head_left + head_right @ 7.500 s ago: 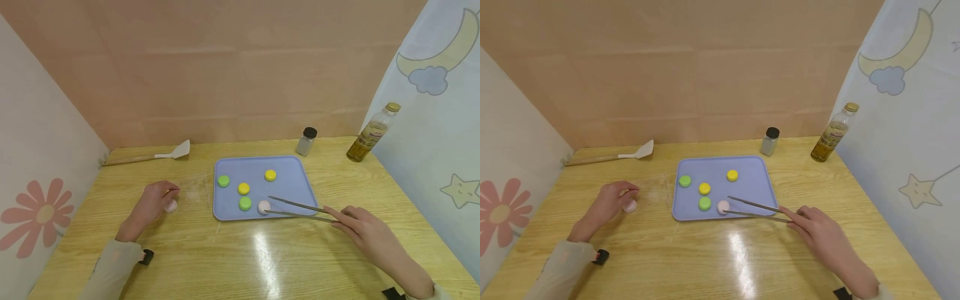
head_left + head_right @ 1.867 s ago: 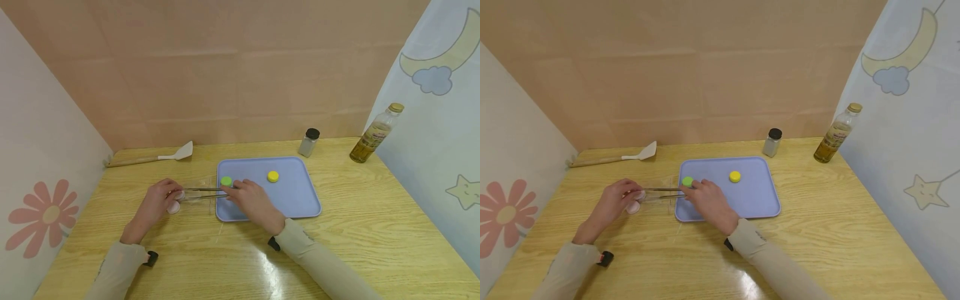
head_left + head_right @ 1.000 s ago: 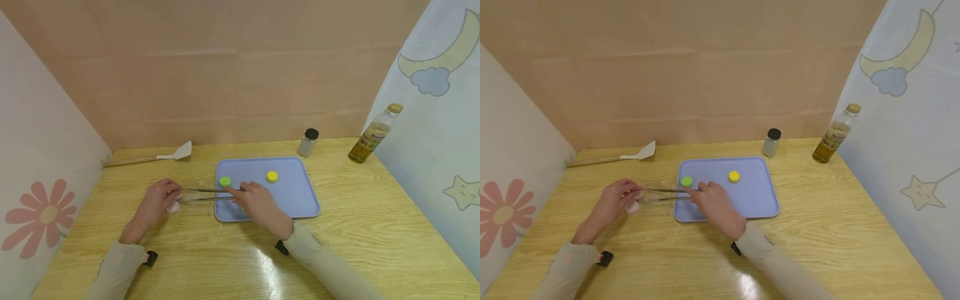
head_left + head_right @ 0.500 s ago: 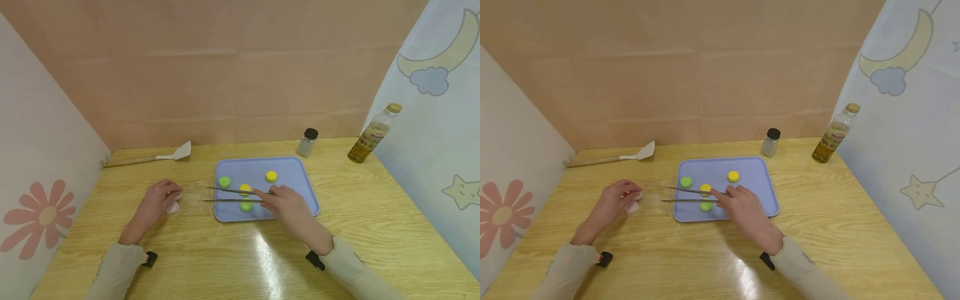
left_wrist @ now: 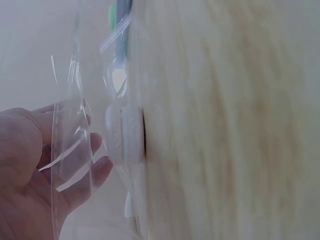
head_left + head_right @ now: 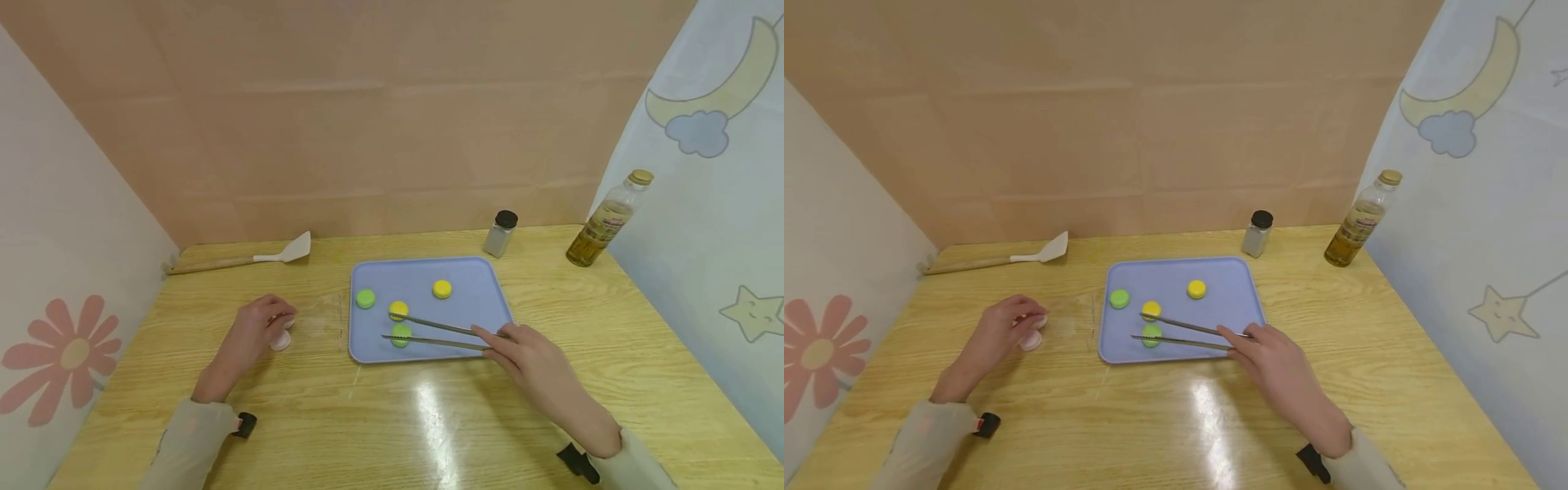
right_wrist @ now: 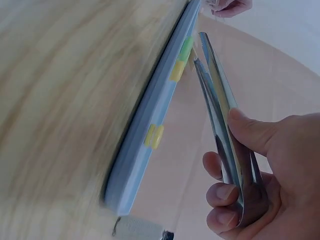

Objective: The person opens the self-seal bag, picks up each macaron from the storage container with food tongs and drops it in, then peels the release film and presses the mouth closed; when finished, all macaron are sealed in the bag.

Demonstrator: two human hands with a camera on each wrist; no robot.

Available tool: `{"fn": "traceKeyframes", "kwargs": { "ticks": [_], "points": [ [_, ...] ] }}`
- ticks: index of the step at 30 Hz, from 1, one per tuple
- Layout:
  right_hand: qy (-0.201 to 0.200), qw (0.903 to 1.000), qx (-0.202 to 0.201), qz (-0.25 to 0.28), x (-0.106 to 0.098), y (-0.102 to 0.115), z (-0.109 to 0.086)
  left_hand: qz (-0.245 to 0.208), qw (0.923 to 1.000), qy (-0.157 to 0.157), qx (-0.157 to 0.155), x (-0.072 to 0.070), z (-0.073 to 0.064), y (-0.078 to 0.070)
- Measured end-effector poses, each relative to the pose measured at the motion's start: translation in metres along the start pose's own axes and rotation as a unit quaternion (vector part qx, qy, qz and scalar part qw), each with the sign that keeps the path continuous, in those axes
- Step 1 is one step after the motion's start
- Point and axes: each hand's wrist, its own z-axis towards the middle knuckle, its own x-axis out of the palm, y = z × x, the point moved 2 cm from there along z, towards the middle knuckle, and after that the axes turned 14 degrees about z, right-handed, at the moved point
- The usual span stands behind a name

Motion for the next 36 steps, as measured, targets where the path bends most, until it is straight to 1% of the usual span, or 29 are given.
{"fn": "traceKeyframes", "kwargs": {
  "ticks": [3,9,19,23,31,36],
  "points": [
    [-0.007,1.0,0.005,-0.002,-0.004,-0.002,-0.009,-0.002,1.0,-0.001,0.0,-0.001,-0.001,0.0],
    [0.001,0.9997,0.026,0.001,-0.012,-0.005,-0.025,-0.006,0.9999,0.006,-0.007,-0.003,-0.003,0.0],
    [0.016,0.9986,0.051,-0.002,-0.02,-0.011,-0.041,-0.009,0.9994,0.026,-0.021,-0.008,-0.004,-0.001],
    [0.019,0.9982,0.057,0.002,-0.02,-0.014,-0.044,-0.01,0.9995,0.023,-0.02,-0.009,-0.003,-0.002],
    [0.018,0.9988,0.045,0.012,-0.017,-0.016,-0.043,0.001,0.9999,0.01,-0.008,-0.006,0.002,-0.002],
    [0.025,0.9987,0.043,0.008,-0.015,-0.016,-0.04,0.0,0.9998,0.014,-0.013,-0.006,0.003,-0.002]
  ]
}}
